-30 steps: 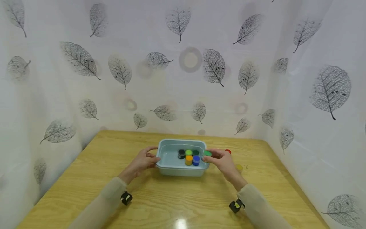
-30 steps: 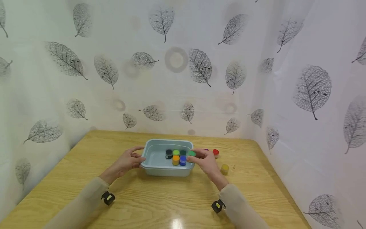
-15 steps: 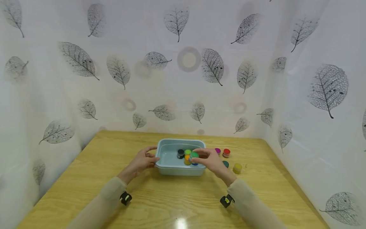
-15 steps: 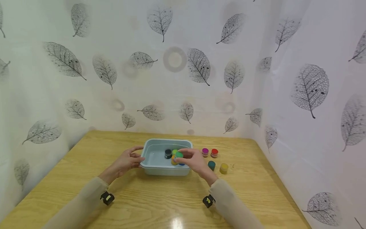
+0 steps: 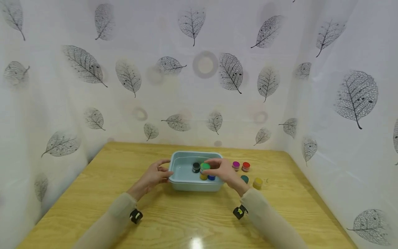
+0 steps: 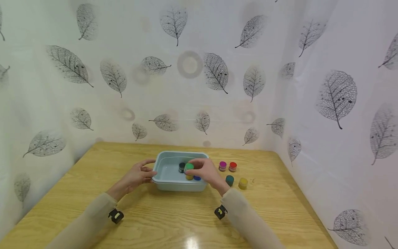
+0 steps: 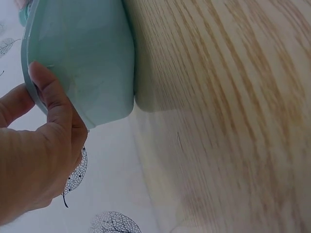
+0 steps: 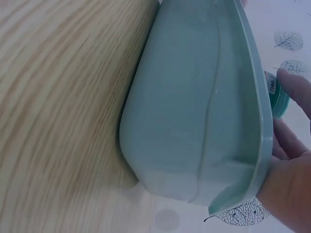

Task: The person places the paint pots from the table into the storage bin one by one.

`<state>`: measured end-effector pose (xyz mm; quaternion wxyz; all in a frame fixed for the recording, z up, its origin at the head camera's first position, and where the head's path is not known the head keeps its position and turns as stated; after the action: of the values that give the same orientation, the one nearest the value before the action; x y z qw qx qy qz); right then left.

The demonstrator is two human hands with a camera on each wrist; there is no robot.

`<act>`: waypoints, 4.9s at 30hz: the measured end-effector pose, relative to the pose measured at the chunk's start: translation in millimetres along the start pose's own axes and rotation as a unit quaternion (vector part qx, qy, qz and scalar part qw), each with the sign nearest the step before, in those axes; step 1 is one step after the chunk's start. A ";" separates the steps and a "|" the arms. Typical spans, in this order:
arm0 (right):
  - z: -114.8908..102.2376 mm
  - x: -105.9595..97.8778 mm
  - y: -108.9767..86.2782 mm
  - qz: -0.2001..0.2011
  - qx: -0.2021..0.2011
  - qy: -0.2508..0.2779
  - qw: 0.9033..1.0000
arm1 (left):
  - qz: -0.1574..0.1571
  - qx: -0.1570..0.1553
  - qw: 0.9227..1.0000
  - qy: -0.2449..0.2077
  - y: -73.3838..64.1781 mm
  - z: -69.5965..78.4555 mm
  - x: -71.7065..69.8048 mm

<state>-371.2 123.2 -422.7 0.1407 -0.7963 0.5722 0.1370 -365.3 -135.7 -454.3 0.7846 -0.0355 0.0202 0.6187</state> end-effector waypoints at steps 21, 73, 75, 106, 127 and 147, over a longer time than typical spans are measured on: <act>-2.5 23.6 27.3 -0.038 -0.011 -0.050 0.998 | -0.010 -0.006 1.000 0.022 -0.1 4.2 3.2; 3.8 38.1 50.0 -0.042 -0.015 -0.201 0.978 | -0.007 -0.021 1.000 -0.002 2.7 -1.9 1.8; 4.5 36.9 51.0 -0.041 -0.015 -0.197 0.979 | -0.009 -0.020 1.000 -0.002 2.6 -1.5 2.0; 1.6 -24.5 21.3 -0.093 -0.014 -0.008 0.996 | -0.010 -0.014 1.000 -0.004 -0.9 -0.7 1.5; 31.3 -101.4 -10.8 -0.038 0.030 -0.006 0.999 | 0.003 -0.025 0.999 -0.027 2.6 -5.4 0.7; 54.8 -136.9 -29.3 -0.051 0.033 -0.058 0.996 | 0.002 -0.022 1.000 -0.019 3.4 1.4 4.2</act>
<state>-388.7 272.5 -419.4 0.2070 -0.8101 0.5257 0.1567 -367.6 -130.8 -453.3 0.7824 -0.0411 -0.0087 0.6214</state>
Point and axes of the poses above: each hand's wrist, its own y-axis towards the middle knuckle, its own x-axis out of the palm, z = x × y, the point moved 8 cm from there along y, towards the middle knuckle, and after that the axes turned 6 degrees about x, right-handed, at the moved point
